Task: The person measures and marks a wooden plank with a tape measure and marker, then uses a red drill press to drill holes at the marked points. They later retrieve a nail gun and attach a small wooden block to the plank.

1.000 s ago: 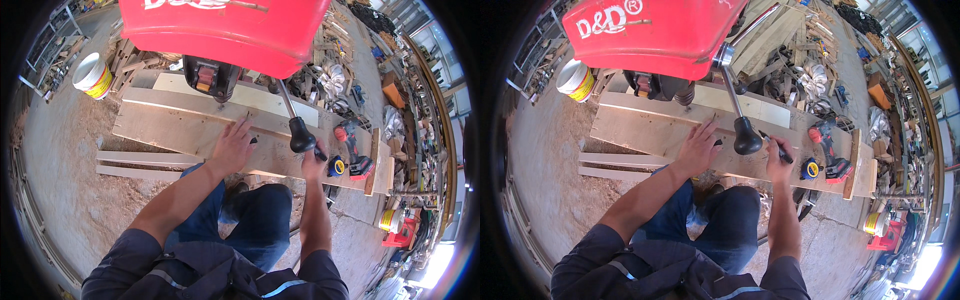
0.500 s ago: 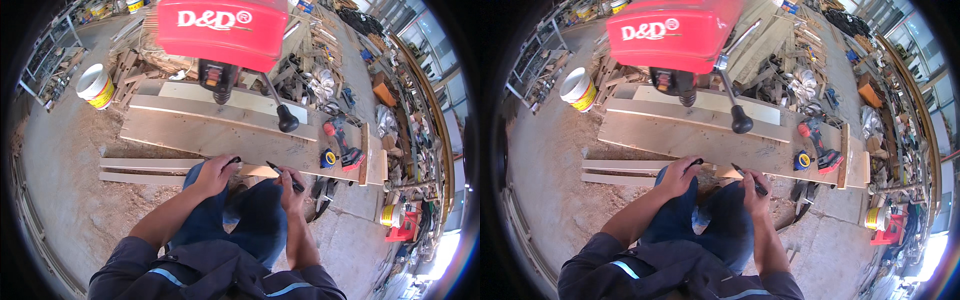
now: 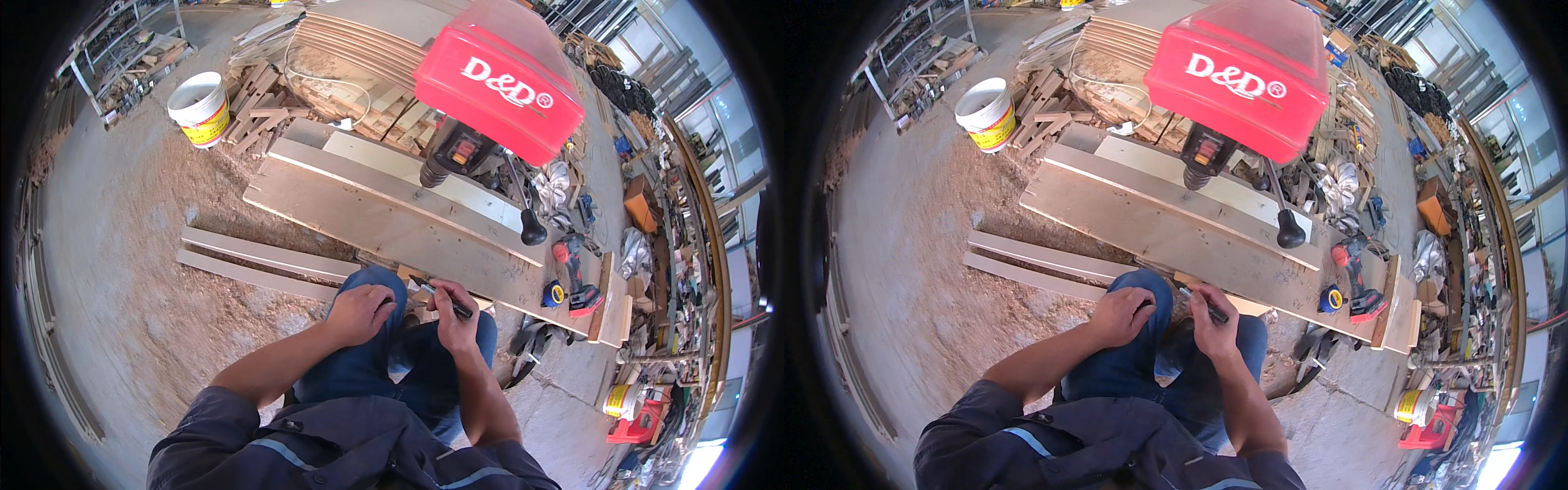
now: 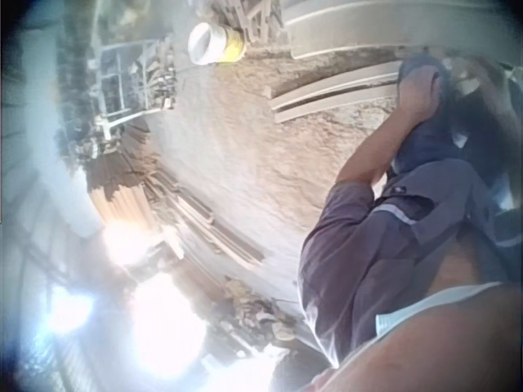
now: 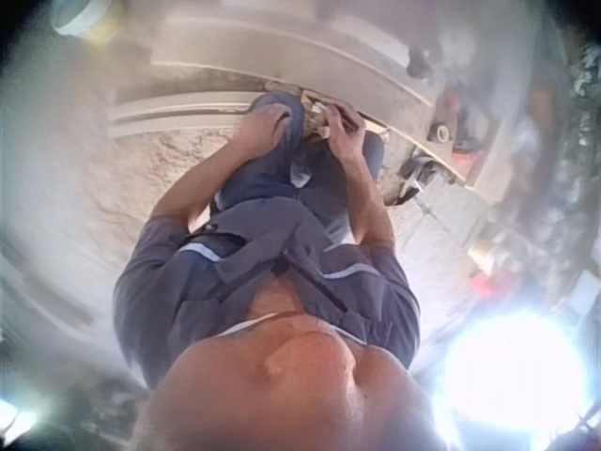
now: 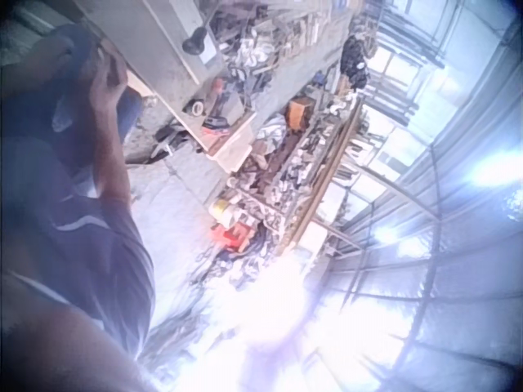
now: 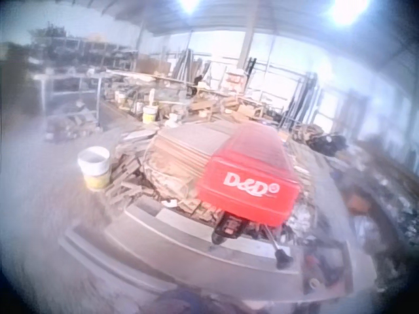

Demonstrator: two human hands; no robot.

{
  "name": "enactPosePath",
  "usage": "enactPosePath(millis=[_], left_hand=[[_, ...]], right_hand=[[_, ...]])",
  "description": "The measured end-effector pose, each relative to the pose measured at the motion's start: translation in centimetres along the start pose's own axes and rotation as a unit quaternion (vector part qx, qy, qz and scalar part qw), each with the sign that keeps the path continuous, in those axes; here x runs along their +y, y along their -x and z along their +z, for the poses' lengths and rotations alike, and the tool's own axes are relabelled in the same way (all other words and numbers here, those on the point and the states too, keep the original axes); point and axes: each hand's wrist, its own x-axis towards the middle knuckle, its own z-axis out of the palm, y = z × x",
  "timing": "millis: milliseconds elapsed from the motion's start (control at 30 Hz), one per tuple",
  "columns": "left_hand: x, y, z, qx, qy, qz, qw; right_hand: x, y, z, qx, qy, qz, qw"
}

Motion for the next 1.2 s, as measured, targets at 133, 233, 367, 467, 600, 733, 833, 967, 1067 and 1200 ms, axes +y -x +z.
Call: enactPosePath(millis=[133, 233, 367, 467, 600, 733, 833, 967, 1067, 1200], left_hand=[[0.3, -0.6, -0.3, -0.008, -0.007, 0.018, 1.000], [-0.3, -0.4, -0.4, 0.011, 0.016, 0.016, 1.000], [-0.2, -0.8, -1.5, -0.035, 0.141, -0.051, 0.988], [1.0, -1.3, -2.2, -0.086, 0.198, -0.033, 0.976], [4.4, -0.8, -2.9, -0.163, 0.235, -0.008, 0.958], [5.9, 0.3, -2.3, -0.210, 0.238, 0.031, 0.948], [6.9, 0.4, -2.5, -0.248, 0.205, 0.036, 0.946], [8.0, 0.7, -2.5, -0.269, 0.198, 0.037, 0.942], [8.8, 0.7, -2.4, -0.246, 0.178, 0.075, 0.950], [9.2, 0.7, -3.3, -0.247, 0.168, 0.072, 0.952]], right_hand=[[0.3, -0.6, 0.9, -0.002, 0.006, 0.006, 1.000], [0.1, -0.2, 1.1, -0.008, -0.015, 0.027, 0.999], [-1.1, 1.0, -0.6, 0.035, -0.138, 0.079, 0.987], [-2.9, 2.6, -2.0, 0.025, -0.174, 0.043, 0.983], [-4.8, 5.3, -3.2, -0.015, -0.178, 0.066, 0.982], [-5.0, 8.0, -3.8, -0.017, -0.181, 0.084, 0.980], [-5.0, 9.4, -4.7, -0.019, -0.180, 0.069, 0.981], [-5.5, 10.9, -5.8, -0.023, -0.153, 0.064, 0.986], [-4.9, 11.8, -6.2, -0.038, -0.171, 0.045, 0.984], [-5.4, 12.9, -6.7, -0.050, -0.168, 0.052, 0.983]])
